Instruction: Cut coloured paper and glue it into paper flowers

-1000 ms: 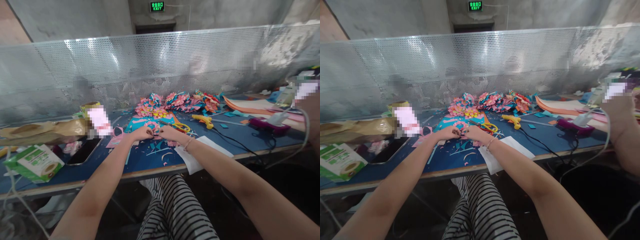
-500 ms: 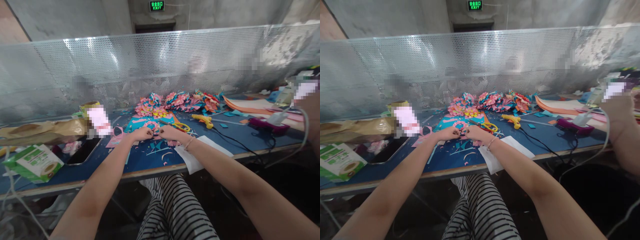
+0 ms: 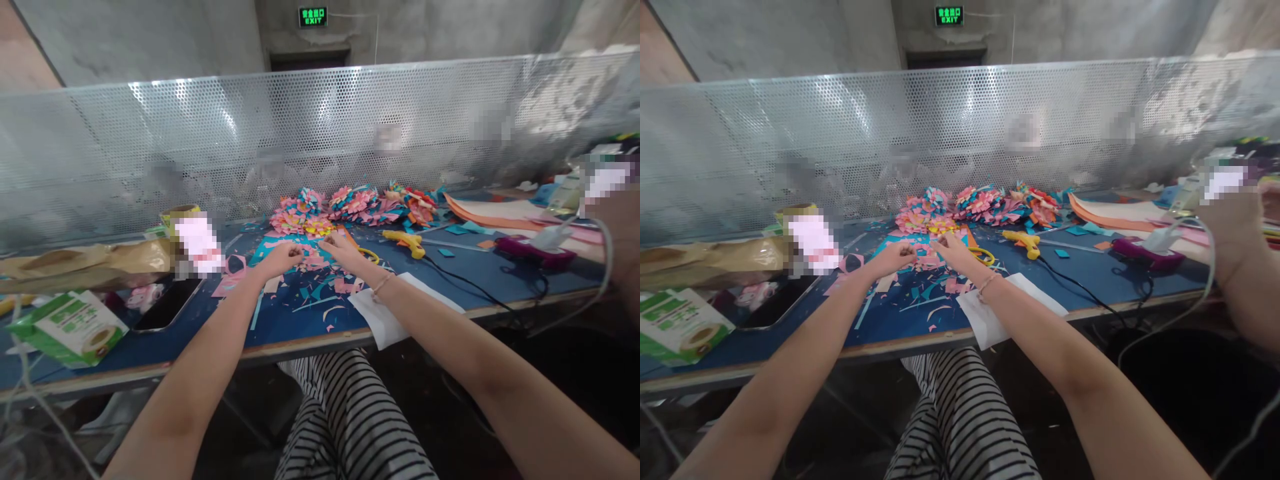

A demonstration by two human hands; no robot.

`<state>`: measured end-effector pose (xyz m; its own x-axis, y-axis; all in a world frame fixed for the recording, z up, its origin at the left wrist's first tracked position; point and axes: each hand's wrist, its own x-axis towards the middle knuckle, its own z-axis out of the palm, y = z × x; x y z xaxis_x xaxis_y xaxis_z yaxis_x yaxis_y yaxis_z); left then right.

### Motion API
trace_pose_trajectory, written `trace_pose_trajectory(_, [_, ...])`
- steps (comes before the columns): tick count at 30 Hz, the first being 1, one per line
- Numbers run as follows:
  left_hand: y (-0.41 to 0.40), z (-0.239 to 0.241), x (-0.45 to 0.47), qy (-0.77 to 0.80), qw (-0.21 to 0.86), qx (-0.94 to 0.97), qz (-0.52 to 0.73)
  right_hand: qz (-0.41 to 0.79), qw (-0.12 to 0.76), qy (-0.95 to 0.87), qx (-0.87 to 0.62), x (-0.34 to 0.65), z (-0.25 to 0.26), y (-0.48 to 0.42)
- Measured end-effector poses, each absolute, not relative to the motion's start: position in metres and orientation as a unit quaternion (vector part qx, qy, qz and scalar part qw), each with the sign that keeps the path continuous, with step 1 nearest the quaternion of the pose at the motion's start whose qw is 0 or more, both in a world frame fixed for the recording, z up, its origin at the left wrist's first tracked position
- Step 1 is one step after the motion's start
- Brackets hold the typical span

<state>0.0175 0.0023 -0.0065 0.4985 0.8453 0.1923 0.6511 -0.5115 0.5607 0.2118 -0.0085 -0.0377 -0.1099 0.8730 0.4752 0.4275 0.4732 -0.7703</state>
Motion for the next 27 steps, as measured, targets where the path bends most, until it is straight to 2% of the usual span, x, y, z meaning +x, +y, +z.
trace_pose_trajectory(4, [0.002, -0.007, 0.019, 0.473, 0.281, 0.782, 0.292, 0.378, 0.503, -0.669, -0.395, 0.207, -0.038, -0.01])
trace_pose_trajectory(7, [0.004, -0.01, 0.021, 0.48, 0.339, 0.742, 0.323, 0.423, 0.509, -0.649, -0.375, 0.203, -0.038, -0.008])
trace_pose_trajectory(11, [0.007, -0.014, 0.024, 0.476, 0.371, 0.724, 0.333, 0.412, 0.522, -0.652, -0.365, 0.202, -0.039, -0.004])
trace_pose_trajectory(17, [0.002, -0.011, 0.028, 0.471, 0.367, 0.735, 0.32, 0.357, 0.536, -0.664, -0.379, 0.203, -0.04, 0.001])
trace_pose_trajectory(27, [-0.008, -0.004, 0.031, 0.476, 0.387, 0.721, 0.322, 0.337, 0.533, -0.67, -0.391, 0.204, -0.035, -0.003])
